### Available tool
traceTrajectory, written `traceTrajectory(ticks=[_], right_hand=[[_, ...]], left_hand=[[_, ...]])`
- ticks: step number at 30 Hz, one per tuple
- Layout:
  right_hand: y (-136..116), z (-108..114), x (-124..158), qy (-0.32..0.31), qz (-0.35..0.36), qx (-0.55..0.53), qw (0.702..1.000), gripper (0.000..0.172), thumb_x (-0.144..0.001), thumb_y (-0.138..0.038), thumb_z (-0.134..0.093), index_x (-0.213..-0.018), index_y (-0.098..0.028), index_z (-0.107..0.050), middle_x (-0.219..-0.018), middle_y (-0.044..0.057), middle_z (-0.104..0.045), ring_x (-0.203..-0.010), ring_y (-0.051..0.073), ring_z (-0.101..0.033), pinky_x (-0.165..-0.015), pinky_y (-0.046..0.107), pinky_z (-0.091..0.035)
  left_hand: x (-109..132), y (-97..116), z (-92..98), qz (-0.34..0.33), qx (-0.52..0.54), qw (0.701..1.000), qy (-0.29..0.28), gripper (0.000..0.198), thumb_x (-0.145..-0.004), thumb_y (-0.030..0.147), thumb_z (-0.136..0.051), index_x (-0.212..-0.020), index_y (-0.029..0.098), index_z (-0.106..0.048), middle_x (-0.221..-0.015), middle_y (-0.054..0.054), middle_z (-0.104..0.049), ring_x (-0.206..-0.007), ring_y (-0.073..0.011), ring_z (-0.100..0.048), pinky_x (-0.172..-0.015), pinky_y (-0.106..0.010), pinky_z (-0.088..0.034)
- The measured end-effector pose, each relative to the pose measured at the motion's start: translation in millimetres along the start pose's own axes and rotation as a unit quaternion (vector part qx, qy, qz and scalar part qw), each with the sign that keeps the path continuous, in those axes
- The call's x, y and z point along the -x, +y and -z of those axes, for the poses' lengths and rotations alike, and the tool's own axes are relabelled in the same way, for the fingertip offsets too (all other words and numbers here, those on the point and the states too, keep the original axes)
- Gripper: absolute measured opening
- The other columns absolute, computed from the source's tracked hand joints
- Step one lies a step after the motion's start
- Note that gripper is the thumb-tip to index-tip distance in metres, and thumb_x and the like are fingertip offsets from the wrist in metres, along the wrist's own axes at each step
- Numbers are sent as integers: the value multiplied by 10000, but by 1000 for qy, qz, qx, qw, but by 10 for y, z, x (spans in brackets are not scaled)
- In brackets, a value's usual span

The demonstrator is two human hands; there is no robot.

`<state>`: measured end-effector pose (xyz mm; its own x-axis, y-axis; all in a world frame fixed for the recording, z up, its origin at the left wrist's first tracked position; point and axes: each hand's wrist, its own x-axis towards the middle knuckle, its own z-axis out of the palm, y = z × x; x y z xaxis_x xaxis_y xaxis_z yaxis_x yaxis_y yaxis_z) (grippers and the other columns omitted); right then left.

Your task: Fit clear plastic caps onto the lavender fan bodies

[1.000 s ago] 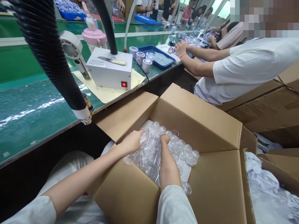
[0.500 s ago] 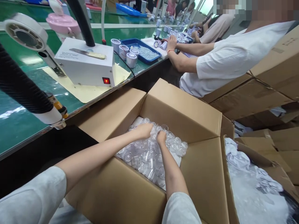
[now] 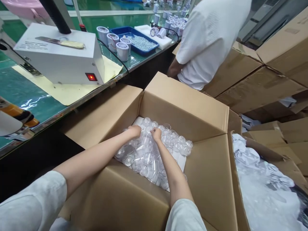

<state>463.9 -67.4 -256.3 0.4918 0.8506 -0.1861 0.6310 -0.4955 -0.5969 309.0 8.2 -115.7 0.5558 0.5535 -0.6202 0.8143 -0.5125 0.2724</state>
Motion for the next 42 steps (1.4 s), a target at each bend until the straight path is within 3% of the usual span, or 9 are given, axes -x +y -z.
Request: traceTrajectory(ticks=[8, 13, 17, 21, 24, 30, 35, 39, 42], right_hand=[[-106, 625, 150, -74, 95, -51, 991, 212, -920, -327, -620, -975, -123, -643, -920, 29, -664, -791, 154, -648, -715, 323, -559], [-1, 1036, 127, -21, 79, 7, 997, 242, -923, -325, -605, -1080, -142, -621, -1083, 68, -639, -960, 198, -624, -854, 405, -523], [173, 1008, 201, 2, 19, 108, 994, 250, -892, -316, -639, -1079, -151, -623, -1175, 82, -595, -1084, 246, -565, -951, 484, -455], [201, 857, 276, 2, -6, 187, 982, 484, -854, -324, -680, -1299, -219, -522, -1448, 109, -385, -1284, 348, -396, -1028, 599, -354], [182, 824, 286, -13, -5, 228, 974, 571, -856, -297, -681, -1376, -245, -449, -1500, 109, -314, -1270, 355, -415, -1025, 617, -351], [249, 964, 379, -42, 12, 247, 968, 400, -936, -282, -577, -1322, -205, -502, -1257, 95, -568, -1141, 270, -546, -997, 529, -414], [422, 1472, 846, -131, 15, 203, 970, 460, -865, -158, -621, -1316, -199, -541, -1009, 57, -700, -958, 214, -645, -901, 384, -480], [545, 1897, 1317, -275, -2, 158, 948, 351, -679, -183, -791, -1022, -240, -740, -796, -1, -737, -726, 169, -677, -694, 234, -511], [535, 1867, 1380, -285, -20, 156, 946, 191, -723, -266, -796, -884, -183, -735, -866, 24, -732, -768, 166, -672, -741, 283, -533]], left_hand=[[161, 179, 109, -141, 25, 988, 54, 333, -913, 331, -572, -1197, 158, -573, -1202, -94, -604, -1061, -219, -609, -896, -427, -526], [220, 210, 170, -114, 9, 990, 83, 309, -912, 326, -574, -1166, 151, -589, -1191, -95, -610, -1068, -219, -607, -903, -427, -522], [227, 213, 146, -98, 1, 992, 82, 320, -909, 319, -581, -1177, 146, -583, -1199, -99, -605, -1060, -219, -609, -894, -426, -528], [190, 191, 130, -92, -1, 993, 75, 342, -901, 313, -593, -1194, 137, -573, -1211, -109, -595, -1069, -225, -606, -889, -420, -531], [144, 150, 108, -111, 0, 992, 52, 317, -905, 314, -588, -1172, 143, -583, -1164, -92, -616, -1023, -210, -624, -857, -402, -544], [95, 49, -59, -151, 4, 986, 74, 379, -913, 307, -574, -1259, 158, -530, -1244, -107, -577, -1063, -226, -607, -883, -434, -538], [32, 97, -195, -225, -9, 972, 61, 444, -917, 266, -566, -1346, 202, -472, -1412, -115, -461, -1204, -265, -532, -985, -498, -480], [-43, 302, -302, -220, -9, 975, 26, 358, -921, 298, -560, -1260, 184, -543, -1321, -109, -540, -1143, -239, -569, -961, -474, -495], [-18, 386, -351, -186, 5, 982, 15, 345, -917, 324, -565, -1216, 151, -561, -1231, -102, -587, -1066, -225, -604, -896, -440, -528]])
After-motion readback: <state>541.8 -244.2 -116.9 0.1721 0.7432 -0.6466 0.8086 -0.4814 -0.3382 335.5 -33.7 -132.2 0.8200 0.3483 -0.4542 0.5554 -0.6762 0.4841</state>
